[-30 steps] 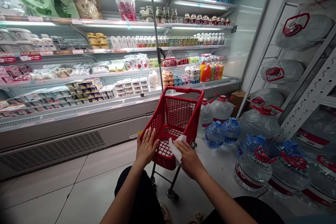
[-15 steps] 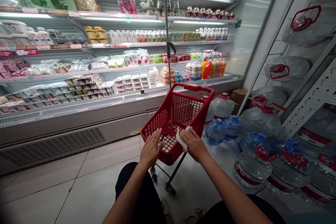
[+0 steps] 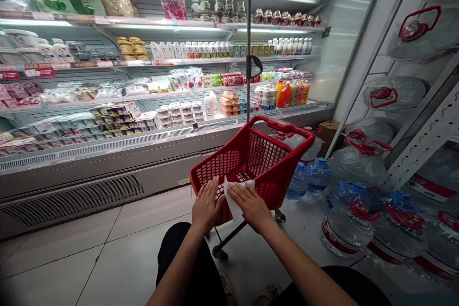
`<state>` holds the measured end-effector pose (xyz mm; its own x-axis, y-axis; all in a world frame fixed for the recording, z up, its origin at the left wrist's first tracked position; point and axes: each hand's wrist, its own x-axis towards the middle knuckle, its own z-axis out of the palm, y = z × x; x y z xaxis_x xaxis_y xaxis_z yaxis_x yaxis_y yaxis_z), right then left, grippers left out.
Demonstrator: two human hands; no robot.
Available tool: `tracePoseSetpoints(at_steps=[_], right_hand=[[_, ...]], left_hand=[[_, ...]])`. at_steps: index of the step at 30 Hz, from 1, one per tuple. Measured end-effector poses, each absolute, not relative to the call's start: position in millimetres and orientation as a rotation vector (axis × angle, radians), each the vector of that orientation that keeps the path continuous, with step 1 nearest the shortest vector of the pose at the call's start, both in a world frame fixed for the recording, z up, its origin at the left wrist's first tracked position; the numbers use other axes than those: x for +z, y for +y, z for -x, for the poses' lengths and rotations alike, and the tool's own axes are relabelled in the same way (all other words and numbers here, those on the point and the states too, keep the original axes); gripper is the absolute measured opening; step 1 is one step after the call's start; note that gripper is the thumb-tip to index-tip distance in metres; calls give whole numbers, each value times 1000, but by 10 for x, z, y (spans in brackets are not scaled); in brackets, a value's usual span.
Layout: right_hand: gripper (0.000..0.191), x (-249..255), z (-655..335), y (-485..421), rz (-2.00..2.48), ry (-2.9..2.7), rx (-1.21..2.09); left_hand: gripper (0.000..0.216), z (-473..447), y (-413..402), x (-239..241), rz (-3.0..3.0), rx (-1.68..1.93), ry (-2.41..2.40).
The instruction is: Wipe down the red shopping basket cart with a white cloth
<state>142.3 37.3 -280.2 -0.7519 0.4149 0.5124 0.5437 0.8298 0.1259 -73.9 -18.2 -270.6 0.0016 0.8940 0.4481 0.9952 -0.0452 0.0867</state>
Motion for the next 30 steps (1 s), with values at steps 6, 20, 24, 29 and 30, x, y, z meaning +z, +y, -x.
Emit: tracePoseSetpoints(at_steps=[6,20,24,29,30], right_hand=[[90,-2638,-2341,763,1018,-2374,-497],[95,-2717,-1935,363,956,-2422,-470],[96,-2585,-2256,398,957,-2456,-521],[90,-2312,-3047,511,1154,-2307,-668],[88,-2250,-3190,537,1200,-2261,-692]], left_hand=[[63,1061,-205,-2672,2045,-542,-1976],[57,336,-140,-2635,2159,-582,-1770],[56,456,-143,-2601,2176,-551,-1770],[57,721,-70,-2539,2184,-510,-1806],[56,753,-47,-2532,2178,-506,-1824]])
